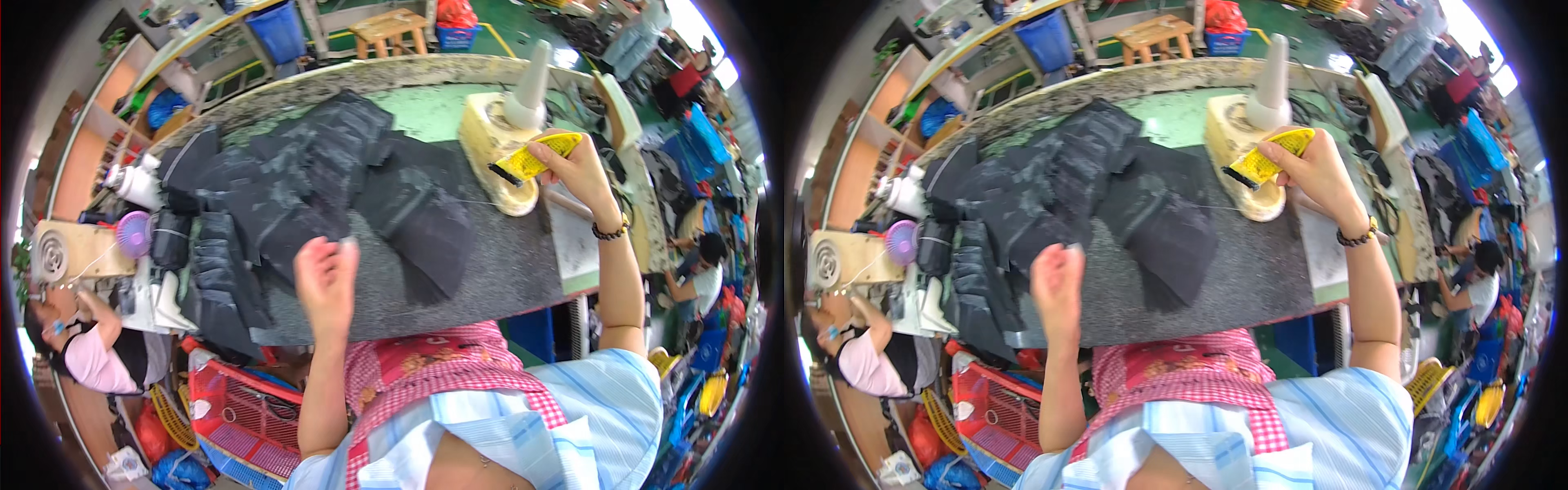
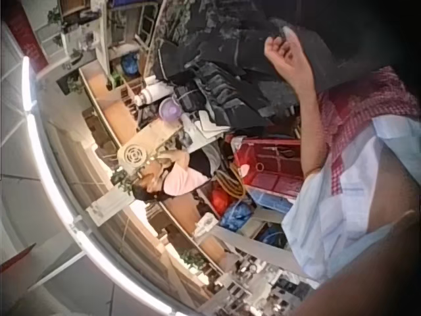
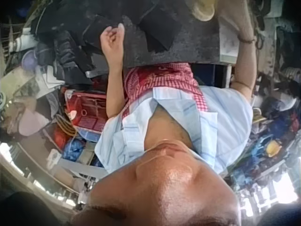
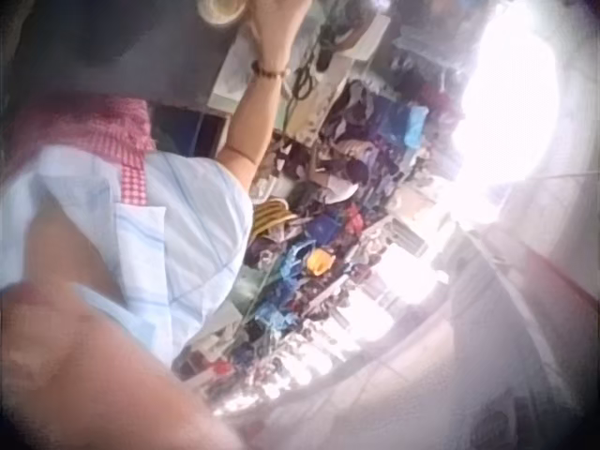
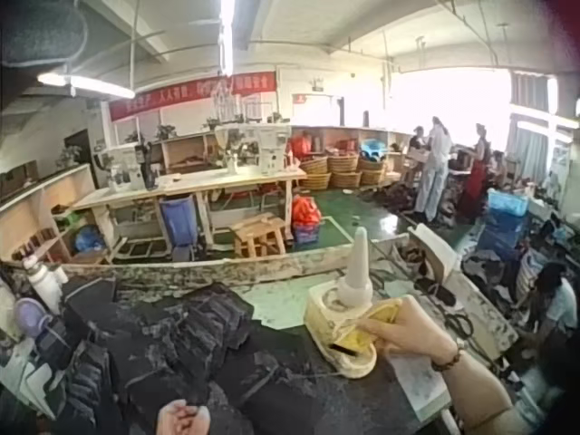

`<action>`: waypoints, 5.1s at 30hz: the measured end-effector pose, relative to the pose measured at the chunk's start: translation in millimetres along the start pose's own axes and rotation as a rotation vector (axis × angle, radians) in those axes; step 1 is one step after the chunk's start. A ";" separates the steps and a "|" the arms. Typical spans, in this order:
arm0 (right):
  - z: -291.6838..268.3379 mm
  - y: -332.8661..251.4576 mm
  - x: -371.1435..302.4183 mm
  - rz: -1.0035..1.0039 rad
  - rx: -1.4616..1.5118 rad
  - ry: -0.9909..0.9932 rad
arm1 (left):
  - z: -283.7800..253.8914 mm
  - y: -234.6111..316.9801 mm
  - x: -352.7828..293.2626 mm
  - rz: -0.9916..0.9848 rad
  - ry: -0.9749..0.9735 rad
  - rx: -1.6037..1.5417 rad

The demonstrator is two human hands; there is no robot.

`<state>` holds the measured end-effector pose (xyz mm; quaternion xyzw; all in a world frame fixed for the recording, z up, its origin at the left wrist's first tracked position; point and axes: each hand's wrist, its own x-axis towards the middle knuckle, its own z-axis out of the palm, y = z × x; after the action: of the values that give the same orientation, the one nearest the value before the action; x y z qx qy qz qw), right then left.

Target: The person applies adhesive to shoe upper parts using a brush dipped into a glue pot.

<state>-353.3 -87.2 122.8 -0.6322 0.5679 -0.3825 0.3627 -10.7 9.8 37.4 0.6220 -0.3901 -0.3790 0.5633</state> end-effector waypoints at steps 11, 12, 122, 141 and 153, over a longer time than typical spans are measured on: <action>17.5 70.7 -41.3 -0.334 -0.371 0.226 | 56.8 -29.7 26.5 -0.211 -0.198 -0.076; 11.4 71.7 -44.9 -0.234 -0.275 0.225 | 49.2 -26.6 26.4 -0.287 -0.246 -0.083; 15.0 54.1 -66.2 -0.163 -0.340 0.145 | 33.3 -30.0 44.3 -0.283 -0.172 -0.147; 131.9 7.6 93.6 -0.540 -0.423 -0.208 | 29.4 -28.4 43.4 -0.508 -0.231 -0.358; 67.0 24.8 -13.1 -0.245 0.081 -0.210 | 30.6 -28.4 47.0 -0.406 -0.215 -0.277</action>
<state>-305.0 -74.8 69.9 -0.7181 0.4294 -0.3784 0.3960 -17.8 -43.8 5.2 0.5609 -0.2593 -0.5978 0.5106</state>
